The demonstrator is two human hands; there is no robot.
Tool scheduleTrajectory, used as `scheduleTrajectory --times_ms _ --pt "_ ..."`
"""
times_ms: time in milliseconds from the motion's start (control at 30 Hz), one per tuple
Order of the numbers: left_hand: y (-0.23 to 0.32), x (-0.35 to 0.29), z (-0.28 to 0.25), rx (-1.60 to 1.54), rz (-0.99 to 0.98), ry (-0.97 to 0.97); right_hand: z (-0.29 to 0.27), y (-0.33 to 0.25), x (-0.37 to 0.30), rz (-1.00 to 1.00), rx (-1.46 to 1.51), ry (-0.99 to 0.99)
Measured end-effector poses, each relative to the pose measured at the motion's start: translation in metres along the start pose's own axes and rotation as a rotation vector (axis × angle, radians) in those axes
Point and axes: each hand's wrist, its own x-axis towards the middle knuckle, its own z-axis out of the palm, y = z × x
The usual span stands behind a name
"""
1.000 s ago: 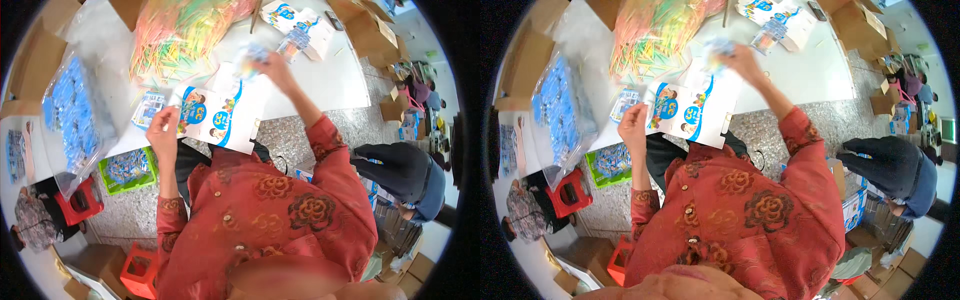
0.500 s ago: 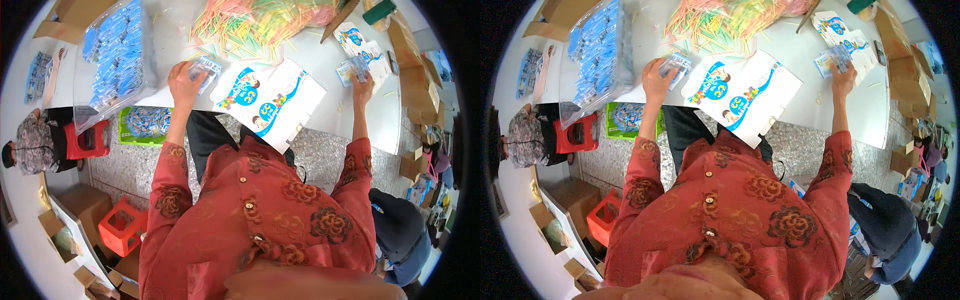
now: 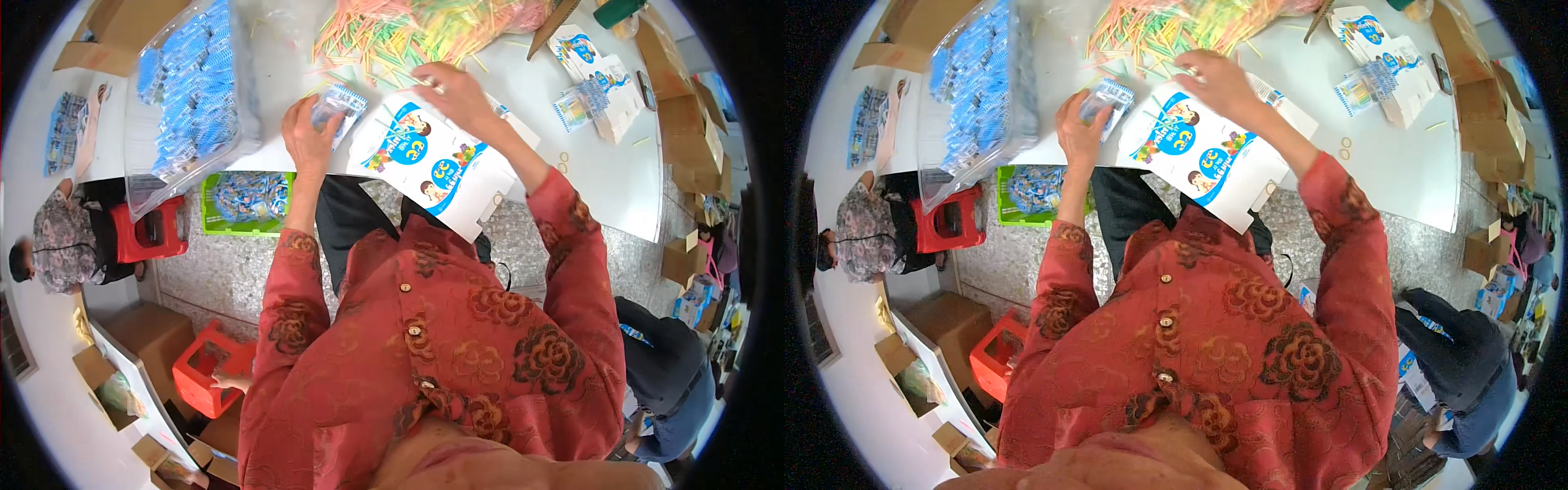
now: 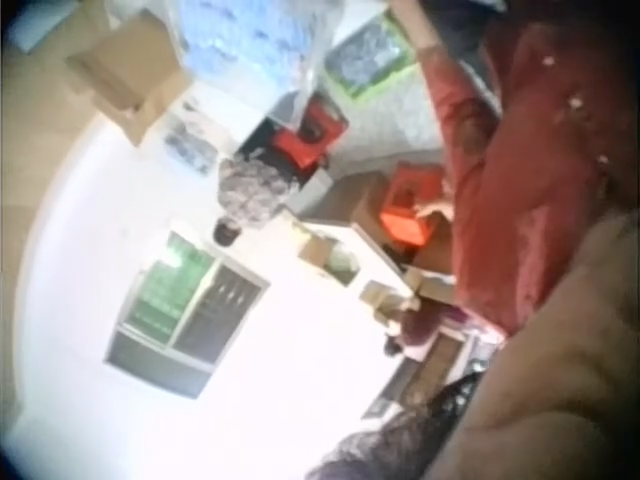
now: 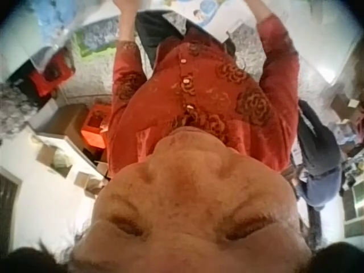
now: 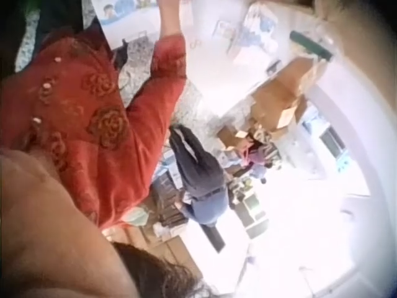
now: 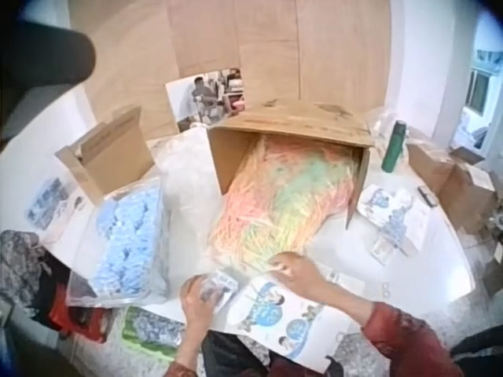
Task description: Sorting and packing small plastic parts into small plastic bags at a workstation.
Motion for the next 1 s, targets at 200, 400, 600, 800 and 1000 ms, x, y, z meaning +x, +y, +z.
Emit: scheduleTrajectory --times_ms 200,400,600,800,1000 --pt "0.002 -0.002 0.001 -0.007 -0.018 0.032 0.059 -0.034 0.038 -0.082 -0.215 -0.171" --pt "0.001 -0.002 0.001 -0.092 -0.055 0.037 0.079 -0.043 0.041 -0.184 -0.334 -0.104" --pt "0.001 -0.002 -0.003 -0.172 -0.051 0.13 0.077 -0.045 0.038 -0.244 -0.171 0.022" --pt "0.007 0.0 -0.015 -0.308 -0.11 0.086 0.063 -0.046 0.042 -0.049 0.316 -0.101" --pt "0.034 0.003 -0.031 -0.614 -0.203 -0.059 0.037 -0.054 0.041 -0.003 0.163 -0.265"
